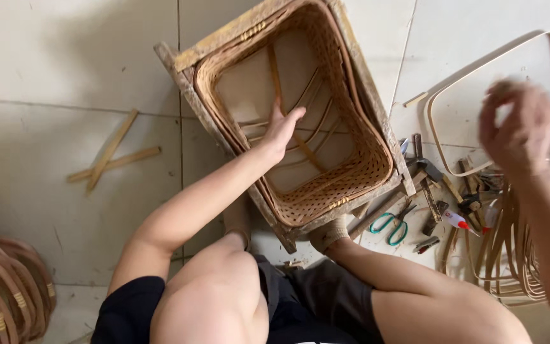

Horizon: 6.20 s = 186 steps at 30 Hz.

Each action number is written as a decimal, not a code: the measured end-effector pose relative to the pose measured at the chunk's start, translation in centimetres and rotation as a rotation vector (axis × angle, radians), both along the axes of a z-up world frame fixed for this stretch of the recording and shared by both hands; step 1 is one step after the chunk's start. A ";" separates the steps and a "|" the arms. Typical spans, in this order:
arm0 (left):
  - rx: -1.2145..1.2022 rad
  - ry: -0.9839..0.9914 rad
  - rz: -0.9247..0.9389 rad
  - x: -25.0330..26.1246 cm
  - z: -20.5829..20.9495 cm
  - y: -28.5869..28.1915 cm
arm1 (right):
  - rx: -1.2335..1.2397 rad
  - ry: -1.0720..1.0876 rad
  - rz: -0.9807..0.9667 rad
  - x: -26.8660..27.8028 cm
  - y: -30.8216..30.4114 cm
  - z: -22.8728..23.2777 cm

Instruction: The person inserts and secures bamboo strips into a rectangular basket frame using a hammer and mallet. They repeatedly tap the strips into place, adjust the frame, and remove excess pieces to shape the basket.

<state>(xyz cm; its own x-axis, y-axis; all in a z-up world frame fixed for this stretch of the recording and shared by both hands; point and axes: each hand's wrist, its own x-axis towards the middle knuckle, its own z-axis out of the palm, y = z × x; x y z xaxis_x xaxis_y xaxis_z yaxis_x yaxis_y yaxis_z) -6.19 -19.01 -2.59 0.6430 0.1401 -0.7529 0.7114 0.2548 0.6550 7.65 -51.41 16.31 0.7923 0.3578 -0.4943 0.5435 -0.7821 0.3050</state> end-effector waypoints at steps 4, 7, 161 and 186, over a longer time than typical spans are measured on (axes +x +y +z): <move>-0.171 0.198 0.048 0.7 -2.9 -1.2 | 0.532 -0.044 0.071 0.9 6.3 4.1; -0.158 0.158 0.069 0.4 -3.9 -1.7 | 0.884 0.012 0.108 0.6 10.7 4.7; 0.561 -0.461 -0.094 -4.8 -5.0 22.5 | 0.716 -0.233 0.084 -6.3 -5.4 -25.2; 0.867 -0.617 -0.170 -14.4 6.4 16.1 | 0.925 -0.327 -0.400 -17.9 -7.3 -19.4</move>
